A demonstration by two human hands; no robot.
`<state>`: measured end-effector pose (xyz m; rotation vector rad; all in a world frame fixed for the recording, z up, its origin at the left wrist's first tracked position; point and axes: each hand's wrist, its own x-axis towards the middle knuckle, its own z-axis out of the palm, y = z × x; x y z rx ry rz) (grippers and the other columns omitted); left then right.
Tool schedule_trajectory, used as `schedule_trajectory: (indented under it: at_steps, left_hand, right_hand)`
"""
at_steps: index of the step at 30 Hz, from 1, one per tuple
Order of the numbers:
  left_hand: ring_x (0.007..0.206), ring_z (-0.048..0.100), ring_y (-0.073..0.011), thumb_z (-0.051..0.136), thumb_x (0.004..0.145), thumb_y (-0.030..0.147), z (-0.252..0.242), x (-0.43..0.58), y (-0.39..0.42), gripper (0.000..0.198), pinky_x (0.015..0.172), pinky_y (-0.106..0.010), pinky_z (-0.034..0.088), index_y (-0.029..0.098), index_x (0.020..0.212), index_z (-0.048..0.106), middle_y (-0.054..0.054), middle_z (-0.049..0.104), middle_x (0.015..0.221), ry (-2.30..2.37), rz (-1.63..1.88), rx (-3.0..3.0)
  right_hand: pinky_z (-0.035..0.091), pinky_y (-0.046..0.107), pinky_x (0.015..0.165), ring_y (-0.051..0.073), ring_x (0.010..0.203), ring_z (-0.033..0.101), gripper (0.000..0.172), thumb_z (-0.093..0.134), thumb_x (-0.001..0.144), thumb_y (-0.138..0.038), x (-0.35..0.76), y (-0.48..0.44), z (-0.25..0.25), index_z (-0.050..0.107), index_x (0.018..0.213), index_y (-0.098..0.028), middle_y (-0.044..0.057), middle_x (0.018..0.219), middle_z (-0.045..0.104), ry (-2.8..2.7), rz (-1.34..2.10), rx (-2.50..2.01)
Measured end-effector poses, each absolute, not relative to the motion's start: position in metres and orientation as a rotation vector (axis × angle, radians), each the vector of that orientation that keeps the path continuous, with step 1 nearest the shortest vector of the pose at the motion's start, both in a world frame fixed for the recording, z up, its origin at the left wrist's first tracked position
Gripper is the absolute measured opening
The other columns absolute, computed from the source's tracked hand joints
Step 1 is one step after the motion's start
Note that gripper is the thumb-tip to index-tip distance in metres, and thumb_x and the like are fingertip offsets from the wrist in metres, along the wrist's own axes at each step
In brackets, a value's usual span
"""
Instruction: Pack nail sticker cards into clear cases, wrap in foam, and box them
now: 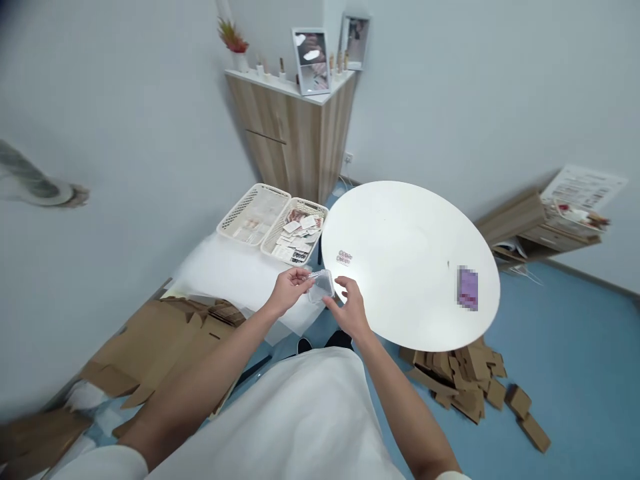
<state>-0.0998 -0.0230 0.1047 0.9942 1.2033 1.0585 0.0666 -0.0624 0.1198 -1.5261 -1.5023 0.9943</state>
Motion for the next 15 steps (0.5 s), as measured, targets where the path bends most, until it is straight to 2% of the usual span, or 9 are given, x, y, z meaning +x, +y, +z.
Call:
schedule_trajectory:
  at_steps: [3,6,11,15]
  left_hand:
    - [0.054,0.054,-0.0092,0.071,0.058,0.035,0.109,-0.065,-0.024,0.032,0.052,-0.022,0.045,0.013,0.078,0.058,0.000,0.057,0.062,1.139,1.013,1.036]
    - [0.060,0.056,-0.0100,0.071,0.058,0.034,0.115,-0.033,-0.025,0.034,0.057,-0.023,0.046,0.013,0.081,0.058,-0.002,0.059,0.070,1.026,0.950,1.091]
    - [0.086,0.057,-0.0156,0.066,0.065,0.037,0.115,0.010,-0.020,0.044,0.074,-0.029,0.045,0.018,0.103,0.055,-0.009,0.054,0.109,0.959,0.860,1.098]
    - [0.094,0.054,-0.0179,0.057,0.073,0.042,0.109,0.046,-0.018,0.039,0.079,-0.033,0.044,0.020,0.105,0.056,-0.008,0.058,0.107,0.852,0.647,1.078]
  right_hand:
    - [0.044,0.041,0.083,0.026,0.116,0.039,0.051,0.067,0.058,-0.039,0.079,-0.074,0.127,0.047,0.102,-0.025,0.009,0.122,0.041,-1.651,0.870,-1.587]
    - [0.046,0.040,0.079,0.025,0.109,0.044,0.045,0.066,0.059,-0.038,0.095,-0.079,0.128,0.046,0.097,-0.024,0.009,0.119,0.042,-1.465,0.837,-1.661]
    - [0.047,0.036,0.077,0.021,0.100,0.053,0.036,0.062,0.064,-0.039,0.143,-0.085,0.131,0.045,0.092,-0.025,0.005,0.116,0.048,-1.013,1.220,-1.411]
    - [0.046,0.039,0.081,0.022,0.107,0.051,0.031,0.054,0.071,-0.047,0.179,-0.088,0.132,0.047,0.092,-0.026,0.004,0.120,0.051,-0.750,1.427,-1.182]
